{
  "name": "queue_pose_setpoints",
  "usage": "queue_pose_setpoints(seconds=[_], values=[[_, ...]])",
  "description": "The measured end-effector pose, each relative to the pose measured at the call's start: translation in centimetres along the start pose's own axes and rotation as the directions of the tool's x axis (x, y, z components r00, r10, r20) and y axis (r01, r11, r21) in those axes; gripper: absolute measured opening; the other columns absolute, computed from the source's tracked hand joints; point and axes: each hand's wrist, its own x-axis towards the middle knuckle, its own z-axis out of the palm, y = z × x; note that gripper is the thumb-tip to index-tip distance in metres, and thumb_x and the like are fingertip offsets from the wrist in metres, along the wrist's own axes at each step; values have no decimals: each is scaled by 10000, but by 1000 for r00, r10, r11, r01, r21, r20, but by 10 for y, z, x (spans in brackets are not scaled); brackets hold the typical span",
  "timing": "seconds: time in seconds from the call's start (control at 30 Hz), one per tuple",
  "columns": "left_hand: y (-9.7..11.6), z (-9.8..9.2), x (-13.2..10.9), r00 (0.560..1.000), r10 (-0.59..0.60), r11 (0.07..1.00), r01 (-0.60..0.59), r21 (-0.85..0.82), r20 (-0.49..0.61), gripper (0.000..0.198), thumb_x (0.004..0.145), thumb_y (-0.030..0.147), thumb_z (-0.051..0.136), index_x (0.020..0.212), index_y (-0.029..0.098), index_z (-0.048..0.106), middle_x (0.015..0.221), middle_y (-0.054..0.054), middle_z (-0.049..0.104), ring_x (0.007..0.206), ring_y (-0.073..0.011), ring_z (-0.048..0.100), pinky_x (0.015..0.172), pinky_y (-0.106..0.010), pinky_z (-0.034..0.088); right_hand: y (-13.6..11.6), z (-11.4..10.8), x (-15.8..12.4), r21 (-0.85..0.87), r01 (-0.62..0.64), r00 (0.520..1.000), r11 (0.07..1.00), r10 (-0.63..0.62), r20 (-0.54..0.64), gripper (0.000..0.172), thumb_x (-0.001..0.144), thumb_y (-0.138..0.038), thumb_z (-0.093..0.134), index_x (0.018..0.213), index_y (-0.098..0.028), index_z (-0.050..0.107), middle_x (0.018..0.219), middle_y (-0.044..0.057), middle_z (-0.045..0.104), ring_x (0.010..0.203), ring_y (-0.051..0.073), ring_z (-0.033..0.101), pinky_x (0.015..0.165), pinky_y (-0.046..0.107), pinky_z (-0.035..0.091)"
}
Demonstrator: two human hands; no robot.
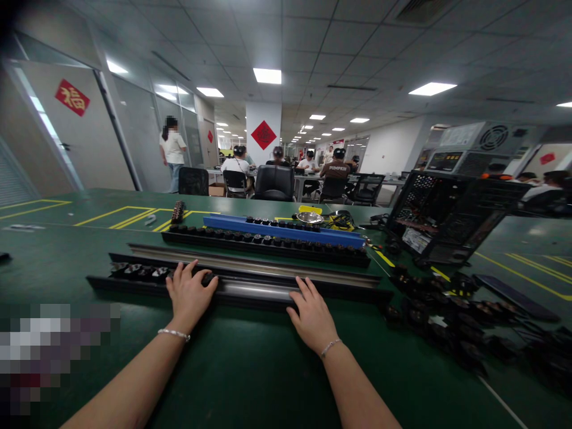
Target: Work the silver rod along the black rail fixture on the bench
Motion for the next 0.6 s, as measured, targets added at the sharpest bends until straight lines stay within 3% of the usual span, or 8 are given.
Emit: queue_pose_setpoints(seconds=[0.6], values=[[4,-1,0,999,30,999,-29,-35,20,264,766,403,522,919,251,676,1067,-66,619,1247,-280,336,1068,-560,105,1,1,0,1,7,1000,1000,-7,-4,342,843,-336,434,1108,-193,595,1443,83,317,1352,246,171,1055,435,278]])
